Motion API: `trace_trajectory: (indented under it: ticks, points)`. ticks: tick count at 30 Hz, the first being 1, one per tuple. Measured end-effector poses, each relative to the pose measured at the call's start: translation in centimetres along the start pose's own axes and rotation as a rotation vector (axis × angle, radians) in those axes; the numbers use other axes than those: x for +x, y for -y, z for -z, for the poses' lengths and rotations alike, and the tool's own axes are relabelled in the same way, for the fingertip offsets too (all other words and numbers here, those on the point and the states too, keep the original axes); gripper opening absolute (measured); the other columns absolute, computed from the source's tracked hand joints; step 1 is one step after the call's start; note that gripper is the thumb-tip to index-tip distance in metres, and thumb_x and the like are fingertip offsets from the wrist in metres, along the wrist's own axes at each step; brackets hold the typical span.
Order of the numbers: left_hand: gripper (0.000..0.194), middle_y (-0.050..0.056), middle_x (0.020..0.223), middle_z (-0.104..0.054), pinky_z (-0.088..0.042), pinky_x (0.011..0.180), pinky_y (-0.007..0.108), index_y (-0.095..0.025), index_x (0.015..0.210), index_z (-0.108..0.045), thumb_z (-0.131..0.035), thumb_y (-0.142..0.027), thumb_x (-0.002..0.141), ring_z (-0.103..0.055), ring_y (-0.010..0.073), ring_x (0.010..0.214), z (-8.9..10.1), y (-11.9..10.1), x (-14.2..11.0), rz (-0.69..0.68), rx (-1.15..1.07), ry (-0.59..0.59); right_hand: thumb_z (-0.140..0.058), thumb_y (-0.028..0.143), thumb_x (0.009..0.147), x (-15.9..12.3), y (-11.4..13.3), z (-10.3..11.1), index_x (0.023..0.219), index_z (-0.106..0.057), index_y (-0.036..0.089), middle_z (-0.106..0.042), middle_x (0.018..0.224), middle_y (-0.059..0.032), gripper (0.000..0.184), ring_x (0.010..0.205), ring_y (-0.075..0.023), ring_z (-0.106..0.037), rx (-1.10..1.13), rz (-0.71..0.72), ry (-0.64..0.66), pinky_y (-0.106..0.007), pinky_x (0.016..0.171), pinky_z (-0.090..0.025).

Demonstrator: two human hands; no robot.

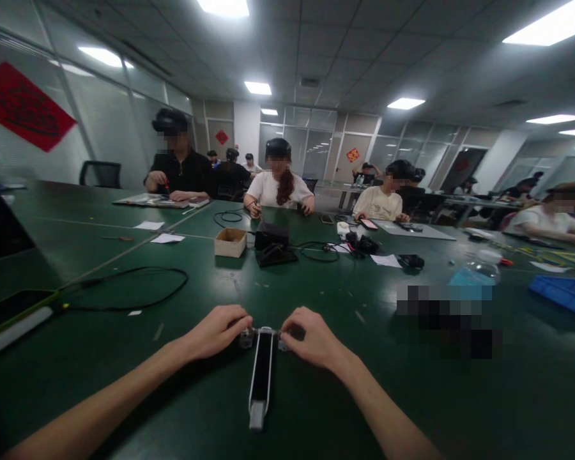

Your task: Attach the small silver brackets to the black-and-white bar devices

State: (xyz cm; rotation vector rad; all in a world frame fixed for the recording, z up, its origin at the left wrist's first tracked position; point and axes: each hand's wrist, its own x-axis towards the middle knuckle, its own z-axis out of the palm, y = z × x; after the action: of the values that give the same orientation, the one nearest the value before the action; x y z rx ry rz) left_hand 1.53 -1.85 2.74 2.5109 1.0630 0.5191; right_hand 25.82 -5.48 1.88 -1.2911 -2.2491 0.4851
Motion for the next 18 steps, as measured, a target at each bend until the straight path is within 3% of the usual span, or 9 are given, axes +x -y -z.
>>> trace_trajectory:
  ticks: [4,9,13,18]
  points:
    - [0.039,0.003,0.075,-0.062,-0.041,0.067,0.026,-0.015,0.076,-0.062,-0.034,-0.034,0.095,-0.056,0.0151,0.069,0.2,-0.1,0.0,0.017,-0.043,-0.098,-0.057,0.026,0.083,-0.1,0.0,0.0,0.085,-0.065,0.018,-0.062,0.088,-0.0041,0.011,0.08,-0.0158,-0.056,-0.005,-0.012,-0.005,-0.03,0.072,-0.046]
    - [0.038,0.004,0.076,-0.062,-0.041,0.068,0.026,-0.015,0.077,-0.062,-0.035,-0.034,0.095,-0.056,0.0154,0.07,0.1,0.8,0.1,0.002,-0.023,-0.115,-0.056,0.027,0.083,0.1,0.1,0.4,0.089,-0.063,0.018,-0.062,0.088,-0.0041,0.013,0.082,-0.0164,-0.057,-0.03,-0.028,-0.088,-0.032,0.075,-0.046]
    - [0.038,0.004,0.077,-0.062,-0.042,0.069,0.027,-0.015,0.078,-0.062,-0.034,-0.034,0.096,-0.056,0.0158,0.072,0.1,1.4,0.1,-0.005,-0.016,-0.143,-0.051,0.035,0.086,-0.1,2.6,0.9,0.086,-0.059,0.019,-0.062,0.082,-0.0045,0.018,0.076,-0.0174,-0.057,-0.105,-0.158,-0.204,-0.031,0.067,-0.046]
    - [0.039,0.005,0.077,-0.062,-0.041,0.068,0.027,-0.015,0.077,-0.062,-0.034,-0.034,0.096,-0.056,0.0163,0.071,0.2,1.3,0.1,-0.004,-0.003,-0.149,-0.053,0.045,0.084,-1.1,6.5,-1.4,0.084,-0.052,0.023,-0.059,0.073,-0.0027,0.022,0.059,-0.0162,-0.056,-0.217,-0.304,-0.138,-0.027,0.048,-0.038]
